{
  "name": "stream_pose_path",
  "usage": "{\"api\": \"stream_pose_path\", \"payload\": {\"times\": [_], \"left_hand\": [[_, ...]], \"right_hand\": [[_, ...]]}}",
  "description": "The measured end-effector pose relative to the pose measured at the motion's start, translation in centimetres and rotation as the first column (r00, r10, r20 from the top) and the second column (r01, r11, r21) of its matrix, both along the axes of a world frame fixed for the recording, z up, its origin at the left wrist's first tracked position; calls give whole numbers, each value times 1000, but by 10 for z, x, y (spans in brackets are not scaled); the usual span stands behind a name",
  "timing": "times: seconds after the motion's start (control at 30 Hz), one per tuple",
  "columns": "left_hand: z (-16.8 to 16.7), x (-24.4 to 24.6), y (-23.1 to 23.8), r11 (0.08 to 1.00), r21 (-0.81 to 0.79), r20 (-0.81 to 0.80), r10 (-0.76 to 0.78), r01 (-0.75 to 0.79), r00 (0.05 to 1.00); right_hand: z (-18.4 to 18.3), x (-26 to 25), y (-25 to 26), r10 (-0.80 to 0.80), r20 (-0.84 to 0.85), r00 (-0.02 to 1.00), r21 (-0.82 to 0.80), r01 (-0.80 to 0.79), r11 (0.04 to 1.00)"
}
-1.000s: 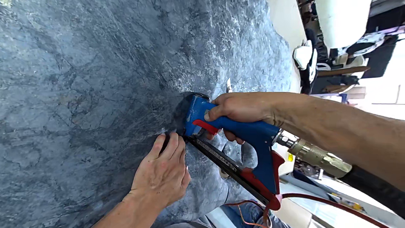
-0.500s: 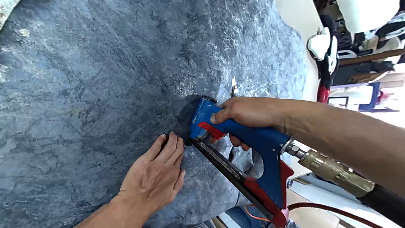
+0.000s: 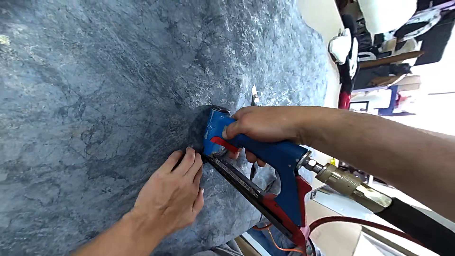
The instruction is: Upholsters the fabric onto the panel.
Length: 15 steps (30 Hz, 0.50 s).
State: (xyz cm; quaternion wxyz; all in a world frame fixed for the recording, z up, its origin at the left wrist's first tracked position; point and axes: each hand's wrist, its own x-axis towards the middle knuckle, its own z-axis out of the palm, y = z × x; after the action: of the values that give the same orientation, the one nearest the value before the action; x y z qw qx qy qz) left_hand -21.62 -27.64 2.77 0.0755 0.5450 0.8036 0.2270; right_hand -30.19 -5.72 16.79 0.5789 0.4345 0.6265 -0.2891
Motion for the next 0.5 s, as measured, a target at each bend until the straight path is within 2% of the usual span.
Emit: {"api": "stream_pose_path", "payload": {"times": [0.13,0.4,0.5], "left_hand": [[2,-38,-18,991,-9,-41,-131,131,991],[1,-38,-11,992,-46,-37,-117,116,992],[2,-38,-9,993,-49,-40,-112,110,993]], "right_hand": [[-2,6,2,-76,-33,997,9,77,997],[-3,10,10,-296,-2,955,-22,296,955],[-3,13,13,-332,0,943,-32,331,943]]}}
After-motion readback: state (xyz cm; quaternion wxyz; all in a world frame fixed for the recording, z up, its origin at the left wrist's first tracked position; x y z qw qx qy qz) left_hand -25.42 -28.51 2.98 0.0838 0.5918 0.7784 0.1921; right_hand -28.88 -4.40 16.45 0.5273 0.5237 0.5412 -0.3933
